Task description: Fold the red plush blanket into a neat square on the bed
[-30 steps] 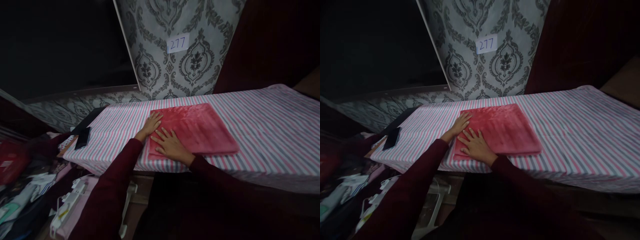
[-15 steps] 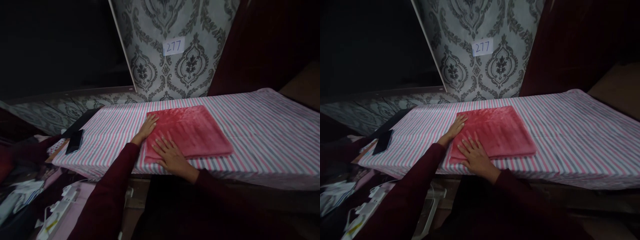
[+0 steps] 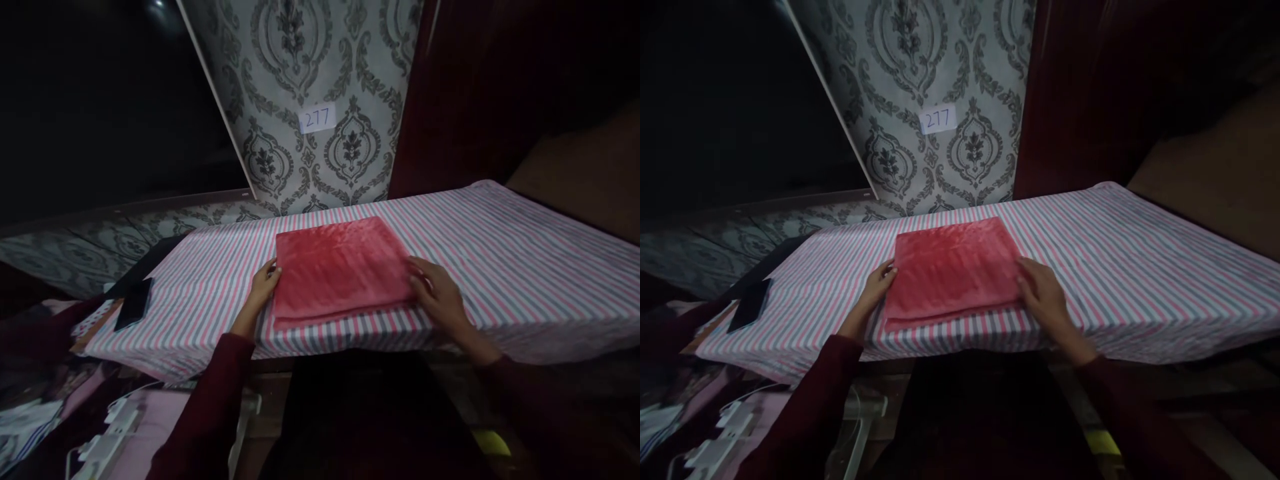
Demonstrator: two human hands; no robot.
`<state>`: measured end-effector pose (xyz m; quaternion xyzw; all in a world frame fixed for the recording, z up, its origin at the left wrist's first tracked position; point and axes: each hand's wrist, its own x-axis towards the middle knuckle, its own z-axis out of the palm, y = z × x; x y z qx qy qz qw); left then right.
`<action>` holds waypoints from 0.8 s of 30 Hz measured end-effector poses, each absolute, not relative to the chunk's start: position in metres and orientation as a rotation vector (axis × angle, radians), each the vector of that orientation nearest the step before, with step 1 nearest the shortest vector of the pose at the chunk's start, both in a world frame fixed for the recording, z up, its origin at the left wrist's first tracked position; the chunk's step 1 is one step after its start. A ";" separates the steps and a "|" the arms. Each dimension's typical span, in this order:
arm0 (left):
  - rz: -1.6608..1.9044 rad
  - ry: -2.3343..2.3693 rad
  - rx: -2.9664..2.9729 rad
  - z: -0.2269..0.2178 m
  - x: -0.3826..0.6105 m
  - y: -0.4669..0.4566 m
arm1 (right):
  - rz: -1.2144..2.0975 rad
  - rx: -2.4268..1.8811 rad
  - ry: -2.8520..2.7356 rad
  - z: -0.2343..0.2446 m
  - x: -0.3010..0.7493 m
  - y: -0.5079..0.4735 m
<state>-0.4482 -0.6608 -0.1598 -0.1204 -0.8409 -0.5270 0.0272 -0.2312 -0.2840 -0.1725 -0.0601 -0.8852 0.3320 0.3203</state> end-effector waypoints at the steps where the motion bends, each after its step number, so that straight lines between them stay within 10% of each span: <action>1: -1.717 -2.562 -0.313 -0.160 -0.440 -0.664 | 0.953 -0.292 -2.297 -0.176 -0.234 -0.267; 24: -2.360 -2.299 0.020 -0.111 -0.402 -0.648 | 1.929 -0.427 -2.017 -0.176 -0.269 -0.266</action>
